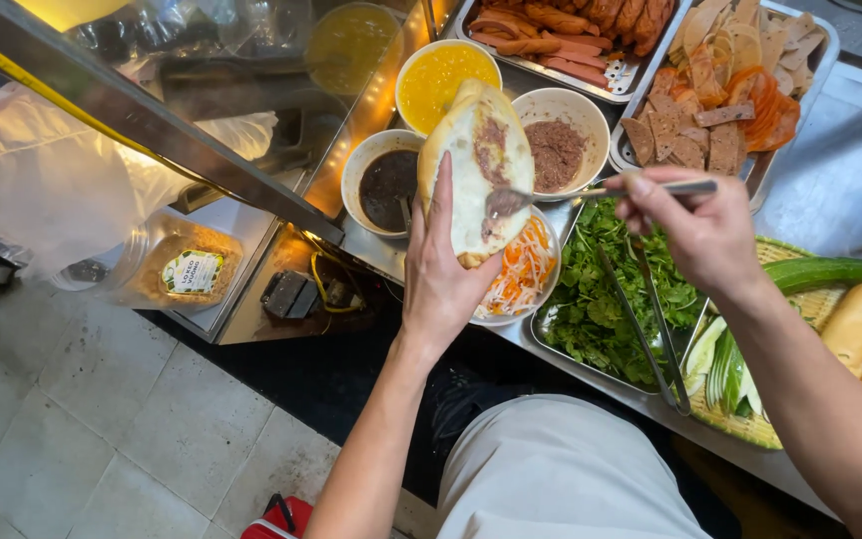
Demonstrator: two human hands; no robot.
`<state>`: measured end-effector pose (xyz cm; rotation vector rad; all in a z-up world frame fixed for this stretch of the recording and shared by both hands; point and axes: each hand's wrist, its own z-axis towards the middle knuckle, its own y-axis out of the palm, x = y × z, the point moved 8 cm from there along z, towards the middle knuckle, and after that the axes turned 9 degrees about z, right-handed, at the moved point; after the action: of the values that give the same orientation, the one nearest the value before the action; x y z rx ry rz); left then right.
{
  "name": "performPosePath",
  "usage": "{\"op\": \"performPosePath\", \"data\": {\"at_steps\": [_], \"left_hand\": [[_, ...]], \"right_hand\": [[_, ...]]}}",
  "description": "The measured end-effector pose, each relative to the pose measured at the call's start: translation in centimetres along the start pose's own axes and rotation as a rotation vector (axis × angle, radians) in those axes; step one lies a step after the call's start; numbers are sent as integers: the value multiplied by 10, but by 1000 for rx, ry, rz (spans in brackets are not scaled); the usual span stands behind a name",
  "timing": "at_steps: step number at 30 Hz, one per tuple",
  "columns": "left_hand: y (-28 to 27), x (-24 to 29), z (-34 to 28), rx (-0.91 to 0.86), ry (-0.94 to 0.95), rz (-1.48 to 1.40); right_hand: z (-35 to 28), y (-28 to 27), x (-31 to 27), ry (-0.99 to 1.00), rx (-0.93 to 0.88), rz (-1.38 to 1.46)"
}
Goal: Preparing multiple Vietnamese banh mi sandwiches by adding pate, sauces, meats, and vegetables.
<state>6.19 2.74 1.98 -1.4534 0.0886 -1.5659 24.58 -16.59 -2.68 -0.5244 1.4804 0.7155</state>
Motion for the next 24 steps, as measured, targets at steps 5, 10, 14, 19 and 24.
{"op": "performPosePath", "data": {"at_steps": [5, 10, 14, 19, 24], "left_hand": [[-2, 2, -12, -58, -17, 5], [-1, 14, -23, -81, 93, 50], [0, 13, -23, -93, 28, 11], [-10, 11, -15, 37, -49, -60], [-27, -1, -7, 287, -100, -26]], "right_hand": [[10, 3, -30, -82, 10, -63], [38, -4, -40, -181, -10, -165], [29, -2, -46, -260, 26, -156], [-39, 46, -34, -803, -192, -505], [-81, 76, -37, -880, -278, -673]]}}
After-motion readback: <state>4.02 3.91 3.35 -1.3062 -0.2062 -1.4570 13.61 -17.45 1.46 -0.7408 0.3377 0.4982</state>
